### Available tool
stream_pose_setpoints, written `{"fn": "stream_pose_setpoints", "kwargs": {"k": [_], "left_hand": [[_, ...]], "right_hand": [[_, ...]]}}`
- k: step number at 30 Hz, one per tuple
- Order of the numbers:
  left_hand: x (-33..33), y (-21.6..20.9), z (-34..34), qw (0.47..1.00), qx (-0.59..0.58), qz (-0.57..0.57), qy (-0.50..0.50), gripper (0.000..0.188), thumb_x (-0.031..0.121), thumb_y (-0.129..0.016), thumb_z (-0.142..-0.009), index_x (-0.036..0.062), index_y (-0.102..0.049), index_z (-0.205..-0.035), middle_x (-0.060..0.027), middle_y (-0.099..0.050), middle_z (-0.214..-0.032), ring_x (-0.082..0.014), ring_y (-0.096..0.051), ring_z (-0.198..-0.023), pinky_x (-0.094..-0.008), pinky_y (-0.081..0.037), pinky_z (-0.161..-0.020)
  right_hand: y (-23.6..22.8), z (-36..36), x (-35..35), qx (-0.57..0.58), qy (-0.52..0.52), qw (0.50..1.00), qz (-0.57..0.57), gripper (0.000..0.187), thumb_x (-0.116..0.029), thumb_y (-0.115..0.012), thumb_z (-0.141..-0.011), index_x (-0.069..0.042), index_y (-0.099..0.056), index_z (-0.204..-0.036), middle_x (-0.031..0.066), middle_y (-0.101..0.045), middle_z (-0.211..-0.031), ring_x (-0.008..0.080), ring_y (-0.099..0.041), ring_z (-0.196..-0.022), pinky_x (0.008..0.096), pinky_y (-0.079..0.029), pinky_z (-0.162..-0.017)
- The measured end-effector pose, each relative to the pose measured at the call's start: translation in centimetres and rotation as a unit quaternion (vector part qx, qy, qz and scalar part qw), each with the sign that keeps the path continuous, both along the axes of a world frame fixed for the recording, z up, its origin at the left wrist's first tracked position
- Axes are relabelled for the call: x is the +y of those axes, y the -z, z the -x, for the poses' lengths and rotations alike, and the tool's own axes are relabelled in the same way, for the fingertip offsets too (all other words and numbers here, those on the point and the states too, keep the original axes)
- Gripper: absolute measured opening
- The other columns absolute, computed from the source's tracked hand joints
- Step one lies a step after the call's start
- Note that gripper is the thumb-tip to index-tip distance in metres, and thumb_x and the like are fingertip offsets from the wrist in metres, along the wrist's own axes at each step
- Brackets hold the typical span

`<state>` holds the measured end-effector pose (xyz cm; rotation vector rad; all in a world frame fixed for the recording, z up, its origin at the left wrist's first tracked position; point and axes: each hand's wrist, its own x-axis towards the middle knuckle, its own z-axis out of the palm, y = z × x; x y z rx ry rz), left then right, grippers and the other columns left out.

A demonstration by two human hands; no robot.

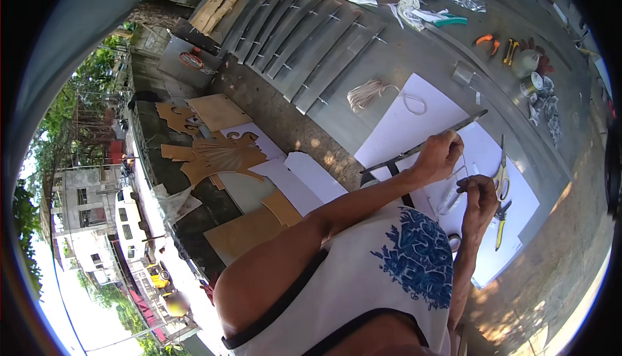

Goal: The recorder is measuring and attaching wire or string to metal segments for a sign assembly.

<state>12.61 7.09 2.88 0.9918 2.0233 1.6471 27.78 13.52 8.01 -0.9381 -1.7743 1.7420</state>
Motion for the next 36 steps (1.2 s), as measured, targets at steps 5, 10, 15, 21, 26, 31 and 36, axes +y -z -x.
{"fn": "stream_pose_setpoints", "kwargs": {"k": [5, 10, 15, 21, 26, 31, 36], "left_hand": [[-1.2, -1.3, 1.0, 0.932, -0.334, -0.069, 0.125, 0.027, 0.023, -0.053, -0.105, -0.0012, -0.054, -0.117, -0.0144, -0.071, -0.095, -0.0196, -0.070, -0.083, -0.0331, -0.056, -0.080], [-2.2, -1.8, 0.8, 0.921, -0.291, -0.011, 0.259, 0.046, 0.027, -0.062, -0.099, 0.0014, -0.050, -0.136, -0.0135, -0.072, -0.110, -0.0228, -0.068, -0.105, -0.0370, -0.049, -0.098], [-1.8, -1.6, -0.2, 0.940, -0.118, 0.076, 0.311, 0.048, 0.023, -0.074, -0.090, -0.0005, -0.059, -0.130, -0.0109, -0.074, -0.110, -0.0243, -0.068, -0.111, -0.0382, -0.050, -0.097], [-1.4, -0.5, 0.4, 0.930, -0.235, 0.080, 0.271, 0.024, 0.013, -0.071, -0.093, -0.0035, -0.069, -0.110, -0.0116, -0.074, -0.098, -0.0184, -0.072, -0.089, -0.0310, -0.057, -0.082], [-1.3, -2.1, 1.9, 0.888, -0.413, -0.046, 0.198, 0.019, 0.013, -0.066, -0.096, -0.0029, -0.069, -0.106, -0.0119, -0.072, -0.093, -0.0195, -0.071, -0.086, -0.0316, -0.059, -0.078], [-2.8, -2.0, 3.2, 0.902, -0.398, -0.052, 0.159, 0.021, 0.016, -0.065, -0.098, -0.0040, -0.067, -0.105, -0.0120, -0.071, -0.093, -0.0190, -0.071, -0.085, -0.0311, -0.060, -0.078], [-4.2, -1.7, 4.5, 0.926, -0.360, -0.088, 0.070, 0.019, 0.012, -0.063, -0.098, -0.0064, -0.066, -0.102, -0.0128, -0.071, -0.089, -0.0184, -0.071, -0.080, -0.0303, -0.060, -0.073]], "right_hand": [[-0.9, 0.3, 1.2, 0.079, 0.030, 0.992, 0.098, 0.017, -0.011, -0.056, -0.098, 0.004, -0.063, -0.097, 0.0136, -0.071, -0.087, 0.0191, -0.066, -0.076, 0.0324, -0.055, -0.075], [0.3, -0.9, 2.8, 0.141, 0.062, 0.963, 0.220, 0.016, -0.011, -0.055, -0.096, 0.003, -0.062, -0.102, 0.0196, -0.071, -0.095, 0.0276, -0.071, -0.086, 0.0379, -0.057, -0.079], [0.5, -1.6, 3.4, 0.143, 0.048, 0.963, 0.224, 0.016, -0.011, -0.052, -0.097, 0.002, -0.059, -0.104, 0.0216, -0.069, -0.101, 0.0295, -0.070, -0.090, 0.0392, -0.056, -0.080], [0.7, -0.3, 3.6, 0.099, 0.007, 0.983, 0.154, 0.030, -0.022, -0.056, -0.100, 0.001, -0.058, -0.119, 0.0187, -0.068, -0.110, 0.0269, -0.066, -0.103, 0.0388, -0.050, -0.092], [2.2, -1.2, 2.4, 0.007, -0.123, 0.989, 0.083, 0.037, -0.019, -0.057, -0.101, 0.002, -0.055, -0.132, 0.0136, -0.067, -0.117, 0.0224, -0.060, -0.113, 0.0368, -0.042, -0.104], [3.7, -2.2, 1.0, -0.053, -0.160, 0.983, 0.074, 0.023, -0.008, -0.059, -0.097, 0.004, -0.066, -0.115, 0.0040, -0.066, -0.085, 0.0123, -0.058, -0.082, 0.0266, -0.046, -0.079], [4.0, -2.5, 1.3, -0.080, -0.171, 0.982, 0.029, 0.020, -0.006, -0.060, -0.096, 0.007, -0.068, -0.109, 0.0049, -0.064, -0.080, 0.0123, -0.057, -0.074, 0.0270, -0.048, -0.072]]}}
